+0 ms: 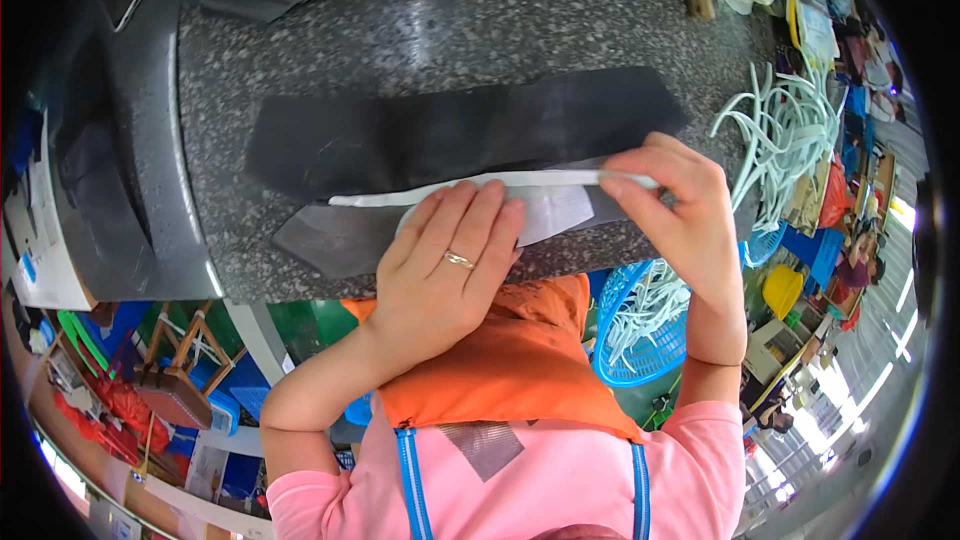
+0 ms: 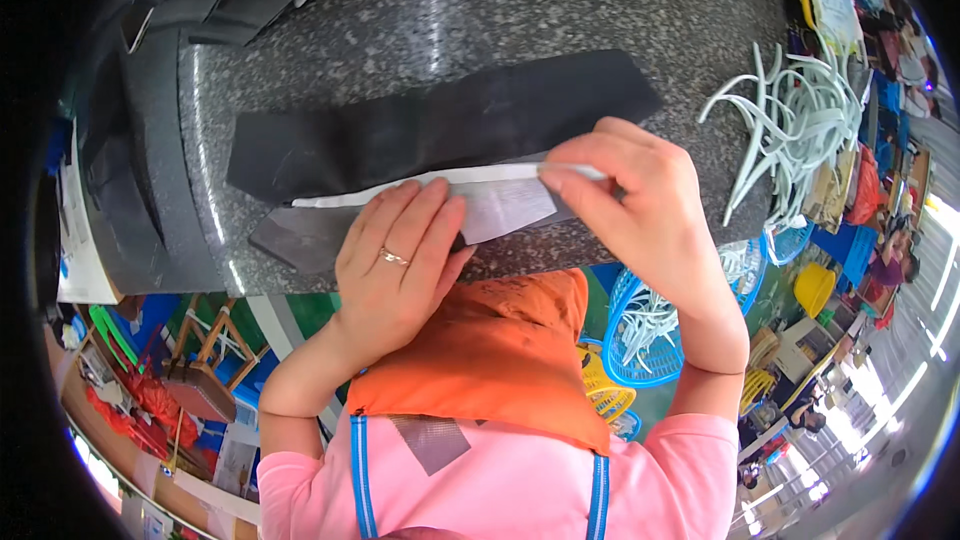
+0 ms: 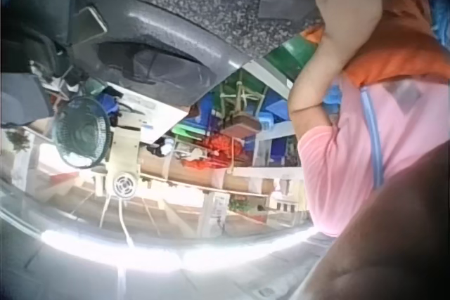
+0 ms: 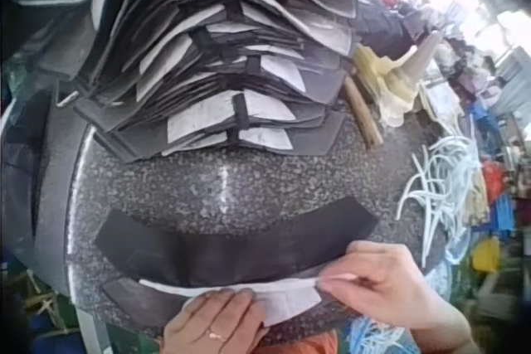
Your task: The person picks up a white strip and places it onto a black shoe component on the workbench, then folds the edges of the black component over the strip and presses them down. They repeat this process with several black components, reaching for new white strips from a blue basket and stacking the finished items on the bench.
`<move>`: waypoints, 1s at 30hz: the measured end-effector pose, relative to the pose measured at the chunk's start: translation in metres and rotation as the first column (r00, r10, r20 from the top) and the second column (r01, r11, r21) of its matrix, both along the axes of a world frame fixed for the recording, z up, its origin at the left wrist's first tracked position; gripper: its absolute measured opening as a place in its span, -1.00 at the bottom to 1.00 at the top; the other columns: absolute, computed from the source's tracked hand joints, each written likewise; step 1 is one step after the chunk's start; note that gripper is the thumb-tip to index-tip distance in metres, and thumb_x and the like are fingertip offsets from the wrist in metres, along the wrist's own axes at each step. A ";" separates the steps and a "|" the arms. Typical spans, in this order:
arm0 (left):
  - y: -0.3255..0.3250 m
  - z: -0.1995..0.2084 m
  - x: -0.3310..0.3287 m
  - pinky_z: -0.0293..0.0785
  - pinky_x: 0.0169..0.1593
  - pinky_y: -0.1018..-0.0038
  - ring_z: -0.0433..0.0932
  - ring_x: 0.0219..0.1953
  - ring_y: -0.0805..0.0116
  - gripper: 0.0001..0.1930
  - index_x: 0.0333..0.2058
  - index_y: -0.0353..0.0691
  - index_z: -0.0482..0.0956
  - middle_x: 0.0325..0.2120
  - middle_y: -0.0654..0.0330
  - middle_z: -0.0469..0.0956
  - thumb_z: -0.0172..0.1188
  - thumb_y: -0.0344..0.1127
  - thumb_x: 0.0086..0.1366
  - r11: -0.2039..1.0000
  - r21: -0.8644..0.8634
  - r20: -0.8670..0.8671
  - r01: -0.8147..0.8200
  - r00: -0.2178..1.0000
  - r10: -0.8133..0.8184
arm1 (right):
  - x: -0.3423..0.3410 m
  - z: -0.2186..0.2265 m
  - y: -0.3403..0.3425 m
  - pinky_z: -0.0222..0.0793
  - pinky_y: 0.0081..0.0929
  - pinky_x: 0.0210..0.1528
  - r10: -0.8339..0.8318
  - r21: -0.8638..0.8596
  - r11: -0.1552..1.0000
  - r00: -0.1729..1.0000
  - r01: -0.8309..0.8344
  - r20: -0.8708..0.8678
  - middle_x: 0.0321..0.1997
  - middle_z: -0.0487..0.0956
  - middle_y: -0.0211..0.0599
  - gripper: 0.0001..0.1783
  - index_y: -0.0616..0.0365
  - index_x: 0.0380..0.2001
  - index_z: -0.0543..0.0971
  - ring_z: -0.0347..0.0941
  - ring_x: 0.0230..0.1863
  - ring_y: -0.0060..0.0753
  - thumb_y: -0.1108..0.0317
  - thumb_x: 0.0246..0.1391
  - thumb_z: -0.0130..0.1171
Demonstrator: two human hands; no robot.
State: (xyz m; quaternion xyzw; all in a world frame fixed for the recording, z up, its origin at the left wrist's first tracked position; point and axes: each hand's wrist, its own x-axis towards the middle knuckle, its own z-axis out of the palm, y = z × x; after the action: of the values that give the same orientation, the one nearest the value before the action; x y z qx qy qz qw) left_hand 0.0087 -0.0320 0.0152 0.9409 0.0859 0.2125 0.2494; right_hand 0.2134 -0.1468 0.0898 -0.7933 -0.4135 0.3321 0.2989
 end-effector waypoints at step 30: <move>0.004 0.005 -0.035 0.46 -0.01 0.24 0.52 0.02 0.12 -0.70 -0.18 -0.28 0.63 -0.05 0.07 0.62 0.33 -0.53 0.03 0.959 -0.201 0.121 -0.197 0.967 0.224 | -0.024 -0.006 0.074 0.30 -0.22 0.06 0.346 -0.072 0.919 0.708 -0.387 0.615 -0.14 0.56 -0.22 -0.30 0.14 0.04 0.52 0.44 -0.11 -0.12 0.15 -0.25 0.41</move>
State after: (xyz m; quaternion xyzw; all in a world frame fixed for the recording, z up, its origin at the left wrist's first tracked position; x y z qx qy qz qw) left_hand -0.0261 -0.0283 0.0204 0.8810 0.1875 0.2955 0.3183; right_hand 0.1894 -0.0725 0.0840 -0.7499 -0.6471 0.0943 0.0998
